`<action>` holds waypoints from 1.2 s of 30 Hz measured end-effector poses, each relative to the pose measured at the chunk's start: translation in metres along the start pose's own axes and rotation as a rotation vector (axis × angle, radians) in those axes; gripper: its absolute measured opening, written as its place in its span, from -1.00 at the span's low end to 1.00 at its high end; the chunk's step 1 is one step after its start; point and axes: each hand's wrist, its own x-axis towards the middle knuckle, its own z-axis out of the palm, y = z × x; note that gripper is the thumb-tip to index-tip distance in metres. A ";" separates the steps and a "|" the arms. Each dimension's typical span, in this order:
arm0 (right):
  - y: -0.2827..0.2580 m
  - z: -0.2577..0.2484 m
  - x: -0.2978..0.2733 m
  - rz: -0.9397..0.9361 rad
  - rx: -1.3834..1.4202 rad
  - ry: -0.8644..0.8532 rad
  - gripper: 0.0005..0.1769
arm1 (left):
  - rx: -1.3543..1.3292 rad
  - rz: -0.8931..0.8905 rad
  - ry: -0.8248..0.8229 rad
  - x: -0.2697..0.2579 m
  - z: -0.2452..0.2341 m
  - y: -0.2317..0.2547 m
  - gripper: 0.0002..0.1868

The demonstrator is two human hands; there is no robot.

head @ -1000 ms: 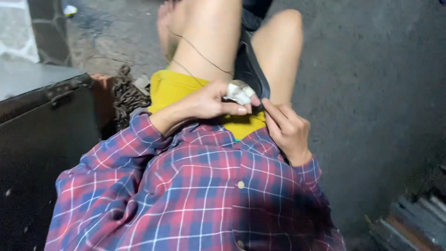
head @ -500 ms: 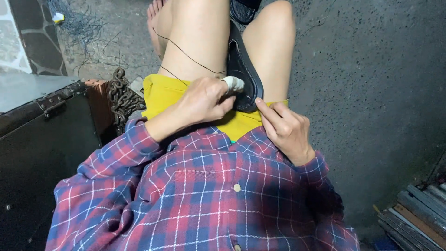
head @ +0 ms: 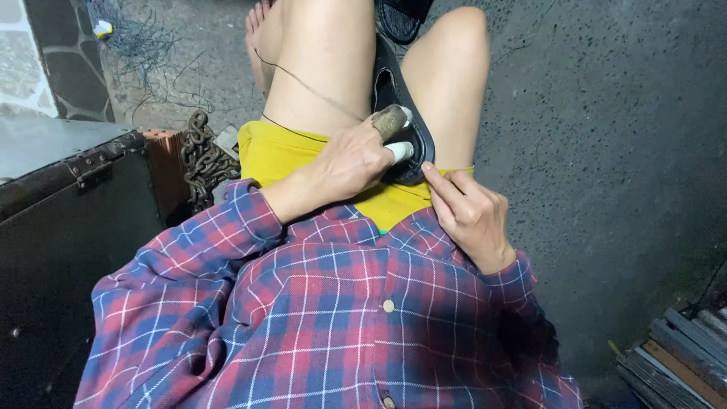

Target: Hand-stitching the sole of a black shoe using an awl and thread while sitting on the floor.

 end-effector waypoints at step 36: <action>0.006 0.056 -0.013 -0.087 -0.178 0.036 -0.67 | -0.646 -0.143 -0.030 -0.031 0.015 -0.010 -0.78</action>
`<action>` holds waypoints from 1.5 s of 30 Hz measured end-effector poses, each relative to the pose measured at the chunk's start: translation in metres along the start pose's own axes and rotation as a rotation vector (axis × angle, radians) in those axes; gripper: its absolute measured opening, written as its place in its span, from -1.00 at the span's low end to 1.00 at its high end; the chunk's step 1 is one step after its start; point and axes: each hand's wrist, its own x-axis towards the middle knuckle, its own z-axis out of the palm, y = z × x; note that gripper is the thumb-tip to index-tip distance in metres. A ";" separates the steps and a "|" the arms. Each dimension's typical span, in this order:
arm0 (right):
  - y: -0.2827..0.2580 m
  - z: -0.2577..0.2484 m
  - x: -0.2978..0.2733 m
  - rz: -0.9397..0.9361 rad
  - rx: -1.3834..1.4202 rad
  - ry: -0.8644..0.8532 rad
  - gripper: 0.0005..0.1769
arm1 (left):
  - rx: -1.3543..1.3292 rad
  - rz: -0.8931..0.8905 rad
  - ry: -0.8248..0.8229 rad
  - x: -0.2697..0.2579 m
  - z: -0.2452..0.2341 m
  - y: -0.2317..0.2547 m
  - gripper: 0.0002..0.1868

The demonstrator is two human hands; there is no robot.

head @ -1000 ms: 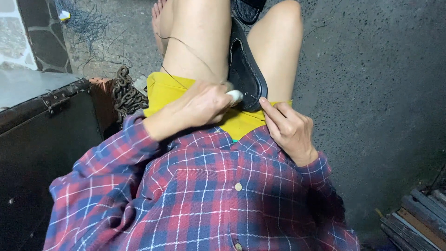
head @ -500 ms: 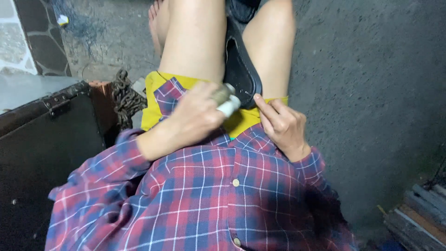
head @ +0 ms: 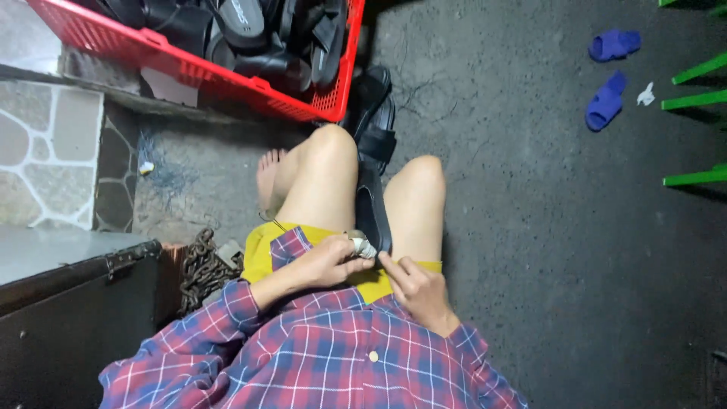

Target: Hand-stitching the sole of a black shoe using an awl and thread while sitting on the floor.

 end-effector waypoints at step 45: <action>0.007 -0.059 0.013 -0.025 -0.056 0.055 -0.79 | 0.184 -0.089 0.220 0.003 0.030 -0.036 -0.84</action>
